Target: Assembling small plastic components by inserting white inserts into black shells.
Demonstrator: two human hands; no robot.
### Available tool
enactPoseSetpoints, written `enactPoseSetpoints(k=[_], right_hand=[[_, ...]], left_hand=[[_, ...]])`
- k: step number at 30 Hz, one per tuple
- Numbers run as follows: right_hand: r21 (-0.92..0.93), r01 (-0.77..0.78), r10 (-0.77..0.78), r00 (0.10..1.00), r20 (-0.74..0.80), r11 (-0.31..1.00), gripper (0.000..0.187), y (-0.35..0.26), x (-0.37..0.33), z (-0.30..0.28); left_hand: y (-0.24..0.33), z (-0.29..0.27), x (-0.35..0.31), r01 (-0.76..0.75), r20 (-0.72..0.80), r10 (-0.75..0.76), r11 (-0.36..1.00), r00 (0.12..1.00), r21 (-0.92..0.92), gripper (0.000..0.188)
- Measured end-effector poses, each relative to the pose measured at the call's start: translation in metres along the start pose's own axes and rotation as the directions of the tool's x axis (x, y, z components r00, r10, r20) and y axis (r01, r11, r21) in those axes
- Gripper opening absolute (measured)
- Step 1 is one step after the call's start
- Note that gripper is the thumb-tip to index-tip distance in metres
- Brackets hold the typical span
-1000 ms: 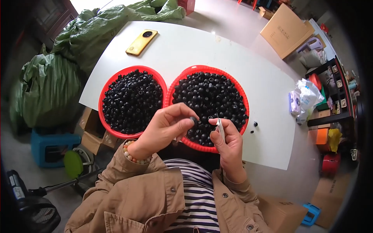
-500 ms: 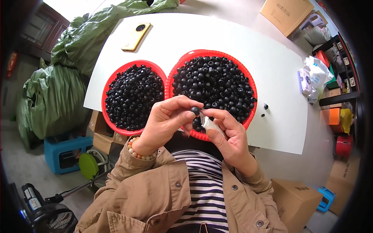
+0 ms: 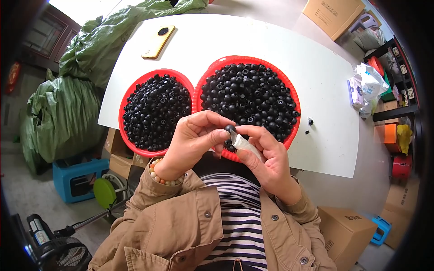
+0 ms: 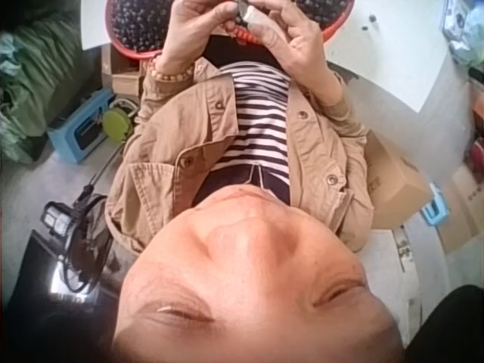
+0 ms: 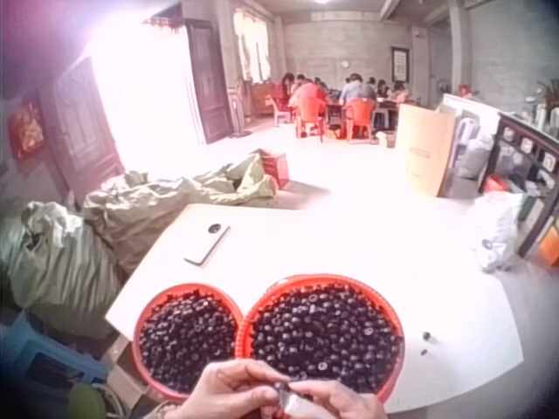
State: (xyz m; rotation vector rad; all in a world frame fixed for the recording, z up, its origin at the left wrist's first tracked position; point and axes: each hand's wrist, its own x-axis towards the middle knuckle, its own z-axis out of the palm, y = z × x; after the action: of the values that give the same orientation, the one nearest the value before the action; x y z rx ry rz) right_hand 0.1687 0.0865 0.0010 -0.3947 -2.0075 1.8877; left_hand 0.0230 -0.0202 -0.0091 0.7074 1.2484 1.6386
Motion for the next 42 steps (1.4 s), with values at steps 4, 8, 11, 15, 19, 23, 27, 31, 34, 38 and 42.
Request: enactPoseSetpoints(k=[4, 8, 11, 15, 19, 23, 27, 31, 34, 38, 42], right_hand=[[0.0, 0.002, -0.002, 1.0, -0.003, 1.0, 0.03, 0.001, 0.0, 0.0], [0.047, -0.03, 0.029, 0.999, 0.022, 0.998, 0.028, 0.002, -0.001, 0.0], [0.143, -0.04, 0.036, 0.999, 0.029, 0.989, 0.026, 0.004, -0.002, 0.003], [0.2, -0.003, 0.004, 1.0, -0.004, 0.98, 0.024, 0.007, -0.002, 0.005], [0.205, -0.038, 0.038, 0.999, 0.003, 0.978, 0.023, 0.007, -0.004, 0.005], [0.211, -0.023, 0.026, 1.0, -0.011, 0.977, 0.022, 0.007, -0.004, 0.005], [0.322, 0.002, 0.007, 1.0, -0.026, 0.947, 0.019, 0.004, -0.001, 0.009], [0.326, 0.0, 0.001, 1.0, -0.003, 0.945, 0.018, 0.005, 0.0, 0.006], [0.465, -0.032, 0.021, 0.999, 0.028, 0.885, 0.019, 0.006, 0.0, 0.004], [0.515, -0.131, 0.125, 0.991, 0.047, 0.847, 0.022, 0.012, -0.002, -0.004], [0.386, -0.062, 0.072, 0.997, -0.012, 0.921, 0.026, 0.007, 0.0, -0.003]], left_hand=[[0.0, 0.0, 0.0, 0.003, 0.0, -0.003, 0.999, 1.0, -0.032, 0.016], [-0.002, -0.002, 0.0, -0.014, 0.018, 0.014, 0.999, 1.0, -0.038, 0.015], [-0.003, -0.003, 0.001, -0.024, 0.029, 0.025, 0.999, 0.999, -0.036, 0.015], [-0.003, -0.003, 0.002, -0.019, 0.039, 0.019, 1.0, 0.999, -0.012, 0.014], [-0.005, -0.004, 0.002, -0.044, 0.056, 0.044, 0.999, 0.997, 0.003, 0.014], [-0.008, -0.006, 0.003, -0.072, 0.075, 0.07, 0.997, 0.995, 0.028, 0.013], [-0.009, -0.006, 0.003, -0.06, 0.063, 0.054, 0.992, 0.997, 0.11, 0.011], [-0.014, -0.006, 0.003, -0.169, 0.091, 0.161, 0.982, 0.983, 0.087, 0.008], [-0.012, -0.004, 0.004, -0.051, 0.088, 0.052, 0.999, 0.995, -0.02, 0.009], [-0.017, -0.009, 0.005, 0.154, 0.179, -0.107, 0.948, 0.978, -0.278, 0.012], [-0.013, -0.005, 0.003, 0.193, 0.193, -0.131, 0.915, 0.972, -0.353, 0.016]])
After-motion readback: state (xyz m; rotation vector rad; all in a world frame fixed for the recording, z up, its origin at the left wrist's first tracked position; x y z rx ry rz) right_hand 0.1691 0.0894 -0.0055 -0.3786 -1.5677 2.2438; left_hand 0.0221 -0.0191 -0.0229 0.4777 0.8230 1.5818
